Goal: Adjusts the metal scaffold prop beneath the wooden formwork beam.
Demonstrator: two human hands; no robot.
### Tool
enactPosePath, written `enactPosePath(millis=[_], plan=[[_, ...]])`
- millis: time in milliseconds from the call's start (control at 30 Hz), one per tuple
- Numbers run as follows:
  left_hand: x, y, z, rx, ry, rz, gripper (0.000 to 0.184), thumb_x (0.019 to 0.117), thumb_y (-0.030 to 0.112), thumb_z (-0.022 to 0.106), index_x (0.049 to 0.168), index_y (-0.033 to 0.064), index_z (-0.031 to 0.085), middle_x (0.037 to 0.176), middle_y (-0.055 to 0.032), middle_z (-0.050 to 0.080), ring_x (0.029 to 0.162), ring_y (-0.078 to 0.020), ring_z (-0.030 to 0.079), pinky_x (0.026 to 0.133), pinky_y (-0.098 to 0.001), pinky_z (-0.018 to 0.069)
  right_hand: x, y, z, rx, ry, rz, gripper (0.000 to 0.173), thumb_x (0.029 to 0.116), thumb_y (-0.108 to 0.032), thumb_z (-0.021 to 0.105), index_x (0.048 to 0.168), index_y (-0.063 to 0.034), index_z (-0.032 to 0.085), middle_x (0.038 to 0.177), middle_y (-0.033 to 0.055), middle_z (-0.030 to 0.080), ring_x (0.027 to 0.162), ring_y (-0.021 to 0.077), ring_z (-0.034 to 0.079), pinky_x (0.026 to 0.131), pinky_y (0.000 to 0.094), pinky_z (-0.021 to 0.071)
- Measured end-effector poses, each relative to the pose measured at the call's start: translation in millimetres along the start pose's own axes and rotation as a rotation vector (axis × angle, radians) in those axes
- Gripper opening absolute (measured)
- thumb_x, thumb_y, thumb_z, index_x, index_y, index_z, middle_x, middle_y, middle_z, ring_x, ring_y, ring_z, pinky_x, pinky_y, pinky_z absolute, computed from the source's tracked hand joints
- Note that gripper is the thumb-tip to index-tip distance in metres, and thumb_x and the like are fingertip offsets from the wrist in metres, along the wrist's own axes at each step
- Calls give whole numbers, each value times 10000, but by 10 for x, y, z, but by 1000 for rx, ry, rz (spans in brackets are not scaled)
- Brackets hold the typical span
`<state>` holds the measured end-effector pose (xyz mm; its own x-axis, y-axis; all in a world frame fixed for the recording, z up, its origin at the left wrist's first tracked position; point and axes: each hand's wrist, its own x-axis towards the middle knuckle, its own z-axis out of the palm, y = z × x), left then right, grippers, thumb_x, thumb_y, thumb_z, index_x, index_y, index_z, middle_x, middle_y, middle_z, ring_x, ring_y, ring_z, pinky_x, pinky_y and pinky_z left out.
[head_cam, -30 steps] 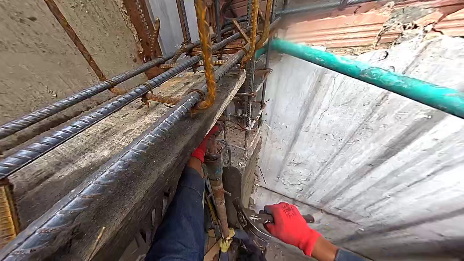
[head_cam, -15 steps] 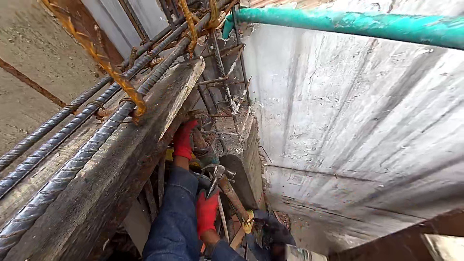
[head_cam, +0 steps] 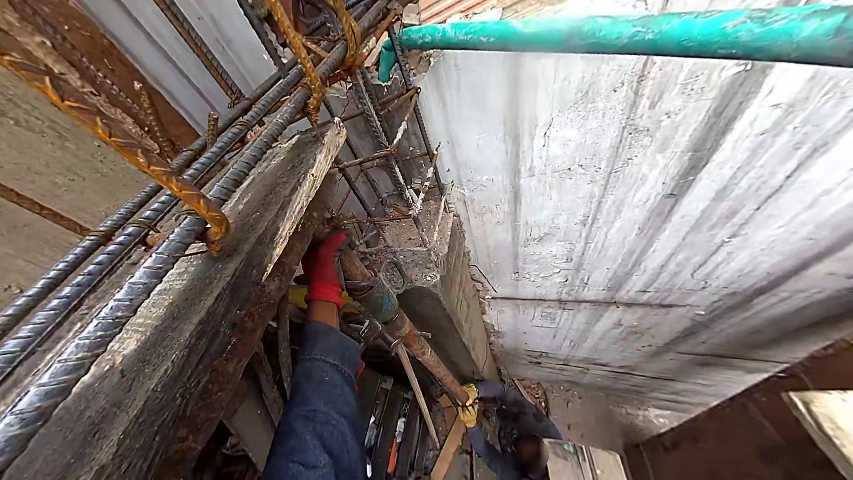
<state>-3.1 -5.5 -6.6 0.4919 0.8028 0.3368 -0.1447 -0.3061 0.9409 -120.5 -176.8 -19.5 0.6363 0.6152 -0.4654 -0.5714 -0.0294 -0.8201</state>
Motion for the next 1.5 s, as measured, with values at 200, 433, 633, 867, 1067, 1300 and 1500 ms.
enactPosePath(millis=[200, 433, 633, 867, 1067, 1300, 1500], plan=[[-91, 315, 150, -9, 79, -121, 183, 905, -7, 624, 1070, 35, 557, 843, -73, 678, 742, -156, 686, 707, -320, 605, 357, 618, 326, -223, 146, 60, 487, 1053, -156, 545, 1482, 50, 441, 1213, 258, 679, 1121, 342, 672, 1001, 472, 501], [-45, 77, 27, -12, -27, -9, 353, 849, 90, 714, 1177, 14, 609, 1001, -81, 686, 894, -145, 674, 823, -356, 589, 528, 553, -158, -498, -158, 35, 664, 1016, -203, 568, 1550, 29, 250, 1334, 260, 594, 1242, 328, 613, 1057, 468, 485], [-95, 143, 34, -21, -64, -1, 287, 849, 46, 675, 1128, 28, 609, 922, -32, 682, 820, -104, 673, 770, -312, 594, 1031, -670, -1546, -1252, -591, 58, 214, 1067, -128, 529, 1258, -34, 545, 868, 94, 565, 703, 172, 542, 702, 360, 499], [-24, 29, -23, -64, -38, 35, 310, 801, 41, 695, 1099, 31, 615, 912, -51, 693, 826, -142, 686, 778, -349, 601, 2073, -1165, -1938, -1429, -885, 50, 187, 925, -221, 734, 1023, -75, 670, 663, 77, 629, 485, 175, 583, 463, 346, 502], [-78, 92, 16, 12, -2, 15, 324, 820, 81, 701, 1131, 26, 628, 950, -43, 696, 860, -106, 679, 799, -325, 595, 1276, -164, -1929, -747, -195, -311, 272, 1004, -261, 622, 1173, -48, 611, 809, 133, 627, 619, 236, 603, 557, 427, 522], [-95, 191, 31, -62, -36, 39, 384, 796, 41, 699, 1162, 24, 583, 940, -35, 679, 829, -90, 669, 778, -294, 593, 1160, 10, -2422, -675, -127, -295, 259, 1022, -261, 532, 1164, -77, 646, 701, 71, 593, 552, 195, 580, 517, 386, 525], [-197, 315, 80, 70, 7, -12, 517, 836, 26, 745, 1316, -26, 562, 1233, -145, 639, 1111, -137, 614, 990, -315, 511, 141, 304, -2414, -1673, -246, -473, 405, 920, -437, 644, 1087, -71, 690, 972, 193, 717, 948, 402, 701, 808, 615, 525]])
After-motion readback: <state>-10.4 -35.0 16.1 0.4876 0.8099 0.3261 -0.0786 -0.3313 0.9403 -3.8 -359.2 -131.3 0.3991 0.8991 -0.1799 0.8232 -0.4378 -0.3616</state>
